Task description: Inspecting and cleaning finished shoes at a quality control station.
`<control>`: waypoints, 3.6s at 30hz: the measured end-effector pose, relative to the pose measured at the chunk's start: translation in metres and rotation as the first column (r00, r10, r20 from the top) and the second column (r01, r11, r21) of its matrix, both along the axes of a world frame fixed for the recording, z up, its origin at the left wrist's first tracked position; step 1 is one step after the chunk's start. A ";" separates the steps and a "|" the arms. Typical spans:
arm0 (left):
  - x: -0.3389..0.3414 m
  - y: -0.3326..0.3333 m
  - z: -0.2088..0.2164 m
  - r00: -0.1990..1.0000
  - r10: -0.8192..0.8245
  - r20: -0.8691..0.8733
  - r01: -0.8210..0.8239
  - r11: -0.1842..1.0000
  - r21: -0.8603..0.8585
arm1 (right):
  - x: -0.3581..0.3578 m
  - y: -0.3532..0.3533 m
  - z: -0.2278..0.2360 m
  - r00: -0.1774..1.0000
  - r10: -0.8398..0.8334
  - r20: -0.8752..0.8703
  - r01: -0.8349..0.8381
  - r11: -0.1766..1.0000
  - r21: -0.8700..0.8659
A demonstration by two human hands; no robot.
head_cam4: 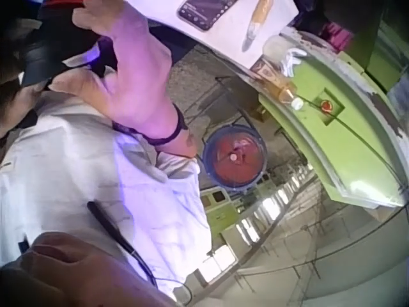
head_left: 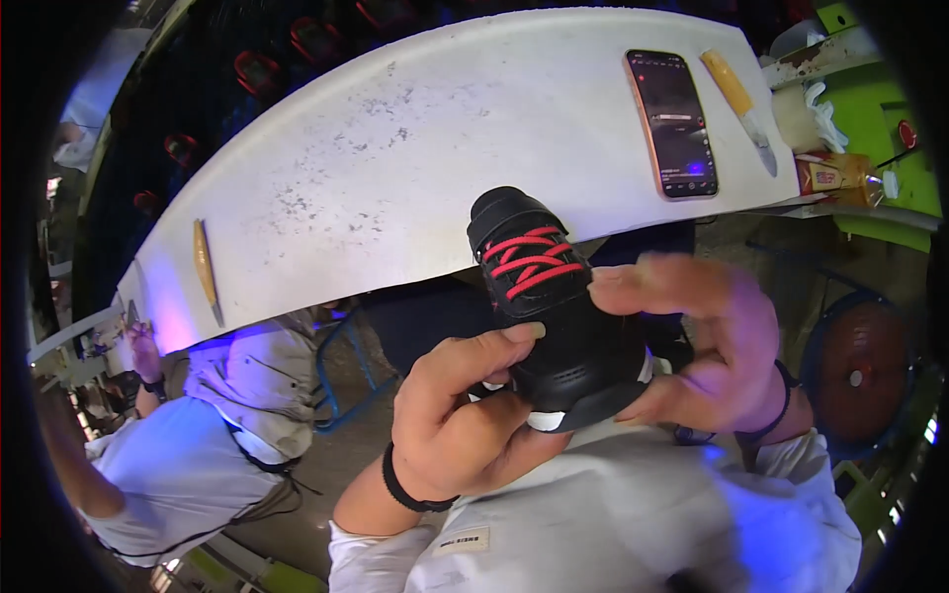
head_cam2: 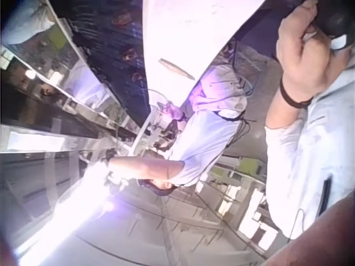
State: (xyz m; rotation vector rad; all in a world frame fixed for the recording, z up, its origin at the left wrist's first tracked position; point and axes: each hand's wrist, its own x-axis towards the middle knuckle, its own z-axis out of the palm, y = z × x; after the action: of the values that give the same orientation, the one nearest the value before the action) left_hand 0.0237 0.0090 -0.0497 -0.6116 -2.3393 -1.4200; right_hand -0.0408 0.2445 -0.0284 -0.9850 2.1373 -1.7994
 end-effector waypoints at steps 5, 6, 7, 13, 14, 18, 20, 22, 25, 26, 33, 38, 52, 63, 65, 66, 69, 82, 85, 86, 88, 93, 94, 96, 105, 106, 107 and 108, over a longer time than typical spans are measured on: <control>-0.017 0.018 0.000 0.999 -0.028 -0.045 0.027 0.999 -0.027 | -0.012 -0.006 0.001 0.990 0.028 0.136 -0.020 0.998 -0.059; -0.018 0.023 -0.003 0.999 -0.012 -0.046 0.012 1.000 0.001 | -0.015 -0.014 -0.007 0.993 0.045 0.105 -0.032 0.992 -0.124; -0.020 0.028 -0.005 0.998 0.001 -0.061 0.001 0.999 0.033 | -0.019 -0.012 -0.010 0.994 0.053 0.092 -0.044 0.995 -0.091; -0.045 0.038 -0.040 0.982 0.138 -0.126 -0.138 0.990 0.015 | -0.031 0.006 -0.024 0.984 0.023 0.177 0.018 0.975 -0.222; -0.056 0.039 -0.044 0.969 0.147 -0.197 -0.149 0.989 0.003 | -0.033 0.011 -0.030 0.974 0.066 0.217 -0.008 0.967 -0.256; -0.074 0.045 -0.040 0.995 -0.050 -0.085 0.037 0.988 -0.151 | -0.037 0.018 -0.032 0.941 0.107 0.321 -0.004 0.953 -0.304; -0.074 0.045 -0.041 0.996 -0.057 -0.073 0.045 0.985 -0.165 | -0.040 0.024 -0.026 0.942 0.101 0.320 -0.023 0.971 -0.237; -0.073 0.041 -0.034 0.996 -0.067 -0.056 0.054 0.976 -0.211 | -0.038 0.018 -0.021 0.939 0.055 0.341 -0.010 0.991 -0.132; -0.067 0.031 -0.017 0.998 -0.057 0.011 0.058 0.982 -0.179 | -0.043 0.004 -0.013 0.927 0.116 0.356 -0.044 0.978 -0.204; -0.061 0.024 -0.012 0.997 -0.067 0.024 0.070 0.989 -0.128 | -0.036 -0.005 0.001 0.861 0.113 0.495 -0.007 0.978 -0.210; 0.008 -0.022 0.009 0.980 0.195 0.039 -0.196 0.980 0.026 | -0.025 -0.064 -0.025 0.983 0.181 -0.027 -0.181 0.939 -0.292; 0.019 -0.033 0.025 0.965 0.211 0.158 -0.159 0.945 -0.287 | -0.008 -0.055 -0.070 0.985 -0.054 -0.167 0.065 0.996 0.062; 0.001 -0.038 0.021 0.996 0.064 0.060 -0.036 0.924 -0.381 | -0.005 -0.056 -0.075 0.933 -0.074 -0.353 0.054 0.996 -0.066; -0.028 -0.083 0.010 0.988 -0.098 0.123 0.130 0.946 -0.295 | -0.030 -0.070 -0.082 0.974 -0.034 -0.223 0.035 0.999 0.003; -0.033 -0.089 0.012 0.949 -0.029 0.313 0.112 0.962 -0.248 | -0.030 -0.078 -0.077 0.971 0.002 -0.240 0.014 0.998 0.066; -0.031 -0.088 0.018 0.855 0.056 0.515 0.073 0.971 -0.227 | -0.030 -0.080 -0.073 0.966 0.022 -0.258 0.015 0.990 0.141; -0.044 -0.072 0.030 0.533 0.319 0.783 0.172 0.866 -0.470 | -0.020 -0.099 -0.071 0.944 0.026 -0.329 0.068 0.961 0.269; -0.089 -0.018 0.016 0.983 0.140 0.119 -0.124 0.983 -0.134 | -0.085 -0.060 -0.003 0.900 0.070 0.430 0.127 0.902 -0.413; -0.098 -0.015 0.047 0.944 0.198 0.265 -0.099 0.933 -0.347 | -0.091 -0.065 -0.005 0.978 0.046 0.203 0.036 0.923 -0.382; -0.101 -0.017 0.050 0.936 0.186 0.297 -0.077 0.936 -0.344 | -0.092 -0.063 -0.004 0.995 0.031 0.094 0.001 0.947 -0.322; -0.099 -0.030 0.047 0.909 0.175 0.379 -0.051 0.948 -0.315 | -0.091 -0.069 0.005 1.000 0.018 0.000 -0.018 0.962 -0.271; -0.086 -0.054 0.030 0.890 0.157 0.428 -0.069 0.975 -0.213 | -0.097 -0.090 0.003 0.957 0.270 0.104 -0.249 0.953 -0.174; -0.083 -0.057 0.021 0.868 0.165 0.468 -0.124 0.985 -0.117 | -0.099 -0.093 -0.002 0.952 0.272 0.136 -0.246 0.952 -0.183; -0.080 -0.065 0.006 0.852 0.161 0.498 -0.195 0.981 0.016 | -0.106 -0.095 -0.016 0.947 0.269 0.177 -0.205 0.928 -0.312; -0.046 -0.082 -0.026 0.786 0.164 0.596 -0.381 0.888 0.258 | -0.087 -0.121 -0.044 0.778 0.447 0.443 0.120 0.586 -0.801; -0.048 -0.077 -0.017 0.814 0.185 0.550 -0.327 0.929 0.171 | -0.085 -0.125 -0.040 0.901 0.307 0.307 -0.003 0.711 -0.703; -0.050 -0.071 -0.008 0.841 0.200 0.503 -0.276 0.958 0.081 | -0.083 -0.127 -0.036 0.974 0.187 0.125 -0.087 0.825 -0.558; -0.051 -0.066 -0.001 0.828 0.234 0.510 -0.279 0.960 0.012 | -0.081 -0.125 -0.030 0.974 0.193 0.117 -0.107 0.854 -0.509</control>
State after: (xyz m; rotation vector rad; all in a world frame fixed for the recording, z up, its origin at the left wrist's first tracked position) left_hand -0.0274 -0.0573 -0.0508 0.1321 -2.5920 -1.6903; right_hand -0.1216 0.1194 -0.0585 -1.0226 1.4707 -2.3164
